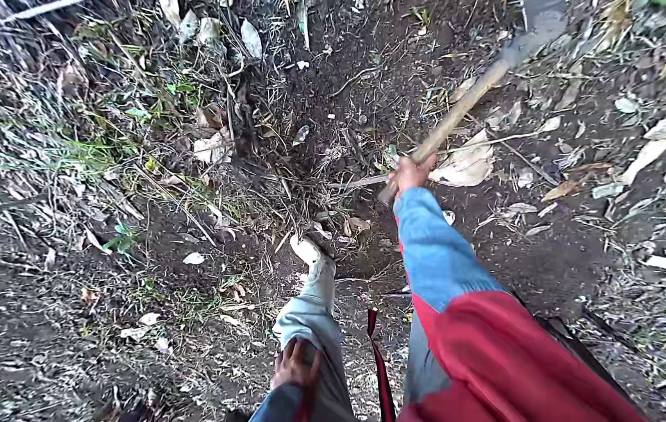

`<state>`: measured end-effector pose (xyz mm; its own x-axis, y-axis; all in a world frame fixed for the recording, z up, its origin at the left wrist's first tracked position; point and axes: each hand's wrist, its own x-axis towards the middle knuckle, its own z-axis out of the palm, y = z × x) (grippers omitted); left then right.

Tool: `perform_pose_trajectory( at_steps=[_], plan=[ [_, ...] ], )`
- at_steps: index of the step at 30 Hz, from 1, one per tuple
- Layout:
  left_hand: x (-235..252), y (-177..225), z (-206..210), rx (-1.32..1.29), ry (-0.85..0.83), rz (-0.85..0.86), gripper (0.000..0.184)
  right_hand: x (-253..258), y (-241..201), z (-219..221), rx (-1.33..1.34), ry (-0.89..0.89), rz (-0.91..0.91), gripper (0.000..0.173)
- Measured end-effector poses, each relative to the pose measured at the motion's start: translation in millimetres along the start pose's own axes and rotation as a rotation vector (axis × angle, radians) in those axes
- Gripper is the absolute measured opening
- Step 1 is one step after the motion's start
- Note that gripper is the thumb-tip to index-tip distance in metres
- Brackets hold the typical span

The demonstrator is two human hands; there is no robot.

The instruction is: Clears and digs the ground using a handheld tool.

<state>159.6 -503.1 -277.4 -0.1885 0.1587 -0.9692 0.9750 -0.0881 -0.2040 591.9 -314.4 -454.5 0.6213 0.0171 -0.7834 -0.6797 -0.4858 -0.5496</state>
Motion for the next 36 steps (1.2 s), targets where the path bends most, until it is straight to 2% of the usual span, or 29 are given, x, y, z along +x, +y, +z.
perform_pose_trajectory(
  at_steps=[2, 5, 8, 11, 13, 16, 18, 19, 21, 23, 25, 27, 29, 32, 34, 36],
  plan=[
    [-1, 3, 1, 0.009, -0.007, -0.002, 0.074, -5, 64, -12, -0.244, -0.131, 0.04, 0.091],
    [-1, 11, -3, 0.025, -0.024, -0.02, 0.074, -67, 165, -80, -0.753, -0.361, 0.222, 0.097],
    [-4, 12, -2, 0.032, -0.027, -0.032, 0.073, -131, 204, -143, -0.886, -0.402, 0.343, 0.095],
    [-3, 13, -1, 0.04, -0.021, -0.026, 0.073, -129, 181, -155, -0.751, -0.299, 0.305, 0.093],
    [-2, 10, 2, 0.035, -0.002, -0.019, 0.073, -96, 140, -128, -0.55, -0.204, 0.208, 0.091],
    [-1, 8, 7, 0.048, 0.019, -0.014, 0.075, -25, 80, -64, -0.157, -0.08, 0.071, 0.093],
    [-6, 5, 9, 0.054, 0.016, -0.03, 0.074, 10, 73, -32, -0.062, -0.083, 0.043, 0.091],
    [-5, 5, 7, 0.055, 0.02, -0.035, 0.074, 10, 88, -28, -0.131, -0.112, 0.082, 0.09],
    [-3, 7, 6, 0.056, 0.027, -0.035, 0.074, -24, 149, -57, -0.468, -0.244, 0.166, 0.091],
    [-7, 13, 2, 0.052, -0.008, -0.036, 0.073, -89, 225, -121, -0.875, -0.436, 0.19, 0.094],
    [-4, 18, -3, 0.055, -0.023, -0.042, 0.073, -157, 251, -167, -1.178, -0.663, 0.303, 0.093],
    [-8, 17, -2, 0.059, -0.038, -0.052, 0.073, -209, 262, -199, -1.279, -0.744, 0.415, 0.092],
    [-6, 18, -2, 0.063, -0.043, -0.055, 0.073, -230, 263, -214, -1.222, -0.637, 0.45, 0.092],
    [-7, 10, 2, 0.034, -0.042, -0.043, 0.072, -224, 238, -207, -0.968, -0.269, 0.383, 0.092],
    [-7, 5, 4, 0.018, -0.029, -0.023, 0.073, -198, 208, -179, -0.709, -0.038, 0.327, 0.093],
    [-9, 3, 1, -0.013, -0.047, -0.019, 0.072, -171, 177, -137, -0.417, 0.095, 0.287, 0.09]
  ],
)
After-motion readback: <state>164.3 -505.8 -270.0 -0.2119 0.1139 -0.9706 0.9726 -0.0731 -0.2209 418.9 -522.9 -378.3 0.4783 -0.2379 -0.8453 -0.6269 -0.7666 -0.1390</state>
